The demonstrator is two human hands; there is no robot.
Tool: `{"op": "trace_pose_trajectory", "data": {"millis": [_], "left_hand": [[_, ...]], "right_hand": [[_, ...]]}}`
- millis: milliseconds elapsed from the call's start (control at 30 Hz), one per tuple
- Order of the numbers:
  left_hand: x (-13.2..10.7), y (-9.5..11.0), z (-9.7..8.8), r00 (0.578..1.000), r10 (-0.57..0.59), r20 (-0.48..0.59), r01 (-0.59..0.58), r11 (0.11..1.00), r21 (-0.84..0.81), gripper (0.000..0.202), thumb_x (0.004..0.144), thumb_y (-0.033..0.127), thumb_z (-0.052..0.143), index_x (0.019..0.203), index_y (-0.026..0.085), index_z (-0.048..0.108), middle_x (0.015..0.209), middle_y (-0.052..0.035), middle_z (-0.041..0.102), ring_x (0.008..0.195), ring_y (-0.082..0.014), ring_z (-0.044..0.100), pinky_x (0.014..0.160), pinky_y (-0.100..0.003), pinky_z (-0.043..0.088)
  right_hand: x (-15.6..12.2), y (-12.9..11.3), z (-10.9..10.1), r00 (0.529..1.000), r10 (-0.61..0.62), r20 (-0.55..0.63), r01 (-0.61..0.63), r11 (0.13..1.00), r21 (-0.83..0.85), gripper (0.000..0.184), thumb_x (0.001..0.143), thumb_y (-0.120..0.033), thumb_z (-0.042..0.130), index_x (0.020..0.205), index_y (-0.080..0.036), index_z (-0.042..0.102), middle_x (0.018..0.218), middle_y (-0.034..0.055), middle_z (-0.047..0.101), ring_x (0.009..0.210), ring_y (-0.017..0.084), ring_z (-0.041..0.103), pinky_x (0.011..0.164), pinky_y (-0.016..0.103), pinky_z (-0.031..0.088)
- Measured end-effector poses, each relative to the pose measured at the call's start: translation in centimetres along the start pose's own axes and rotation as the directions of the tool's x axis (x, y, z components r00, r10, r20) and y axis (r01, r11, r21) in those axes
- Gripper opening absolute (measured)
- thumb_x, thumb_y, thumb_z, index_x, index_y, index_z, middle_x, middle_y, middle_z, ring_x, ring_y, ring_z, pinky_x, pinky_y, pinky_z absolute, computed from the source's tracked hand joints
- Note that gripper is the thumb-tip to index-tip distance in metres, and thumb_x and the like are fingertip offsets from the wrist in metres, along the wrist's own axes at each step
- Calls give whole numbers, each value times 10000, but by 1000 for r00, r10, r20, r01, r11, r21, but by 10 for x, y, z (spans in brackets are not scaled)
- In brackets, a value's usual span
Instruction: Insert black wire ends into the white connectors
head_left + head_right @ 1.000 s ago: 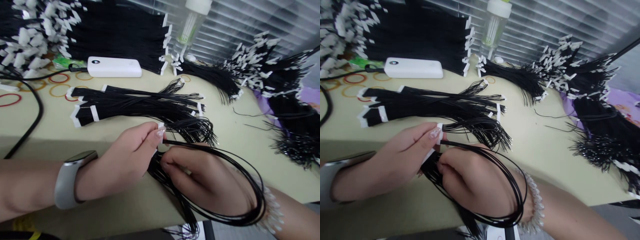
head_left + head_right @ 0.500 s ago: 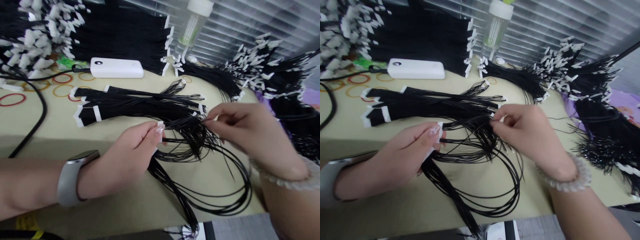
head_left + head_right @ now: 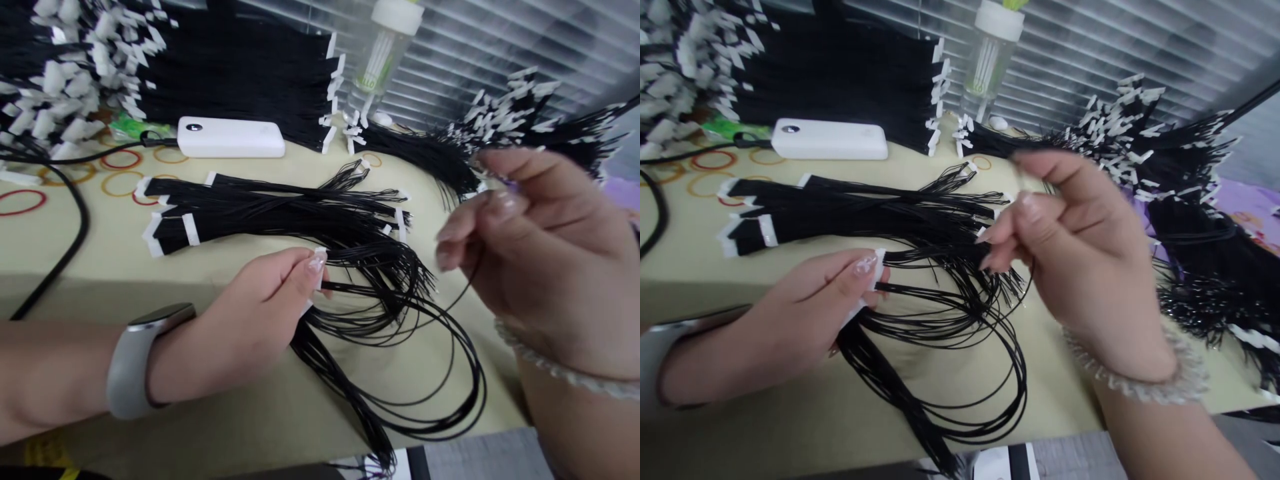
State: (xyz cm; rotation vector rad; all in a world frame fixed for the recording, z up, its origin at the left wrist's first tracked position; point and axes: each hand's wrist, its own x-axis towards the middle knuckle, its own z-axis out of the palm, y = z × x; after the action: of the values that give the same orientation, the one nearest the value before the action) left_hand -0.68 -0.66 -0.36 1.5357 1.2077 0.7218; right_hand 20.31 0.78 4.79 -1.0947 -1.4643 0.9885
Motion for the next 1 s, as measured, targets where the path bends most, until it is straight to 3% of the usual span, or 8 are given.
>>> {"op": "trace_pose_trajectory", "data": {"millis": [100, 200, 333, 567, 1000], "left_hand": [[0, -1, 2, 999, -39, 21, 40, 998, -48, 347, 857, 454, 344, 708, 190, 512, 643, 14, 546, 548, -105, 465, 440, -190, 361], [0, -4, 2, 998, -60, 27, 62, 995, -78, 353, 856, 475, 335, 782, 195, 536, 659, 13, 561, 534, -99, 457, 434, -189, 360], [-1, -5, 0, 995, -97, 35, 100, 990, -101, 349, 853, 480, 338, 781, 193, 522, 651, 17, 569, 447, -76, 407, 381, -186, 324], [0, -5, 0, 989, -138, 46, 144, 974, -175, 359, 851, 482, 343, 747, 184, 517, 634, 10, 570, 442, -77, 421, 362, -184, 310], [0, -6, 1, 982, -170, 80, 184, 952, -244, 338, 848, 487, 348, 746, 196, 487, 633, 23, 543, 447, -70, 410, 357, -168, 308]], "right_hand": [[-10, 4, 12, 989, 58, 136, -26, 974, -225, 19, 802, -213, 555, 812, -204, 541, 679, -7, 591, 597, 99, 582, 528, 218, 483], [-15, 4, 18, 974, 81, 213, 17, 906, -422, 80, 801, -255, 559, 761, -188, 545, 629, -13, 570, 554, 82, 542, 475, 186, 436], [-15, 3, 10, 966, 65, 250, 79, 846, -528, 130, 816, -295, 538, 738, -192, 552, 652, -3, 586, 569, 94, 541, 461, 201, 399], [-11, 6, -3, 964, 84, 251, 50, 873, -485, 150, 840, -322, 510, 778, -206, 581, 764, 26, 634, 732, 147, 605, 613, 257, 457], [-10, 4, 1, 955, 52, 291, 90, 887, -453, 147, 850, -274, 502, 758, -183, 572, 752, 13, 624, 719, 116, 590, 567, 217, 427]]}}
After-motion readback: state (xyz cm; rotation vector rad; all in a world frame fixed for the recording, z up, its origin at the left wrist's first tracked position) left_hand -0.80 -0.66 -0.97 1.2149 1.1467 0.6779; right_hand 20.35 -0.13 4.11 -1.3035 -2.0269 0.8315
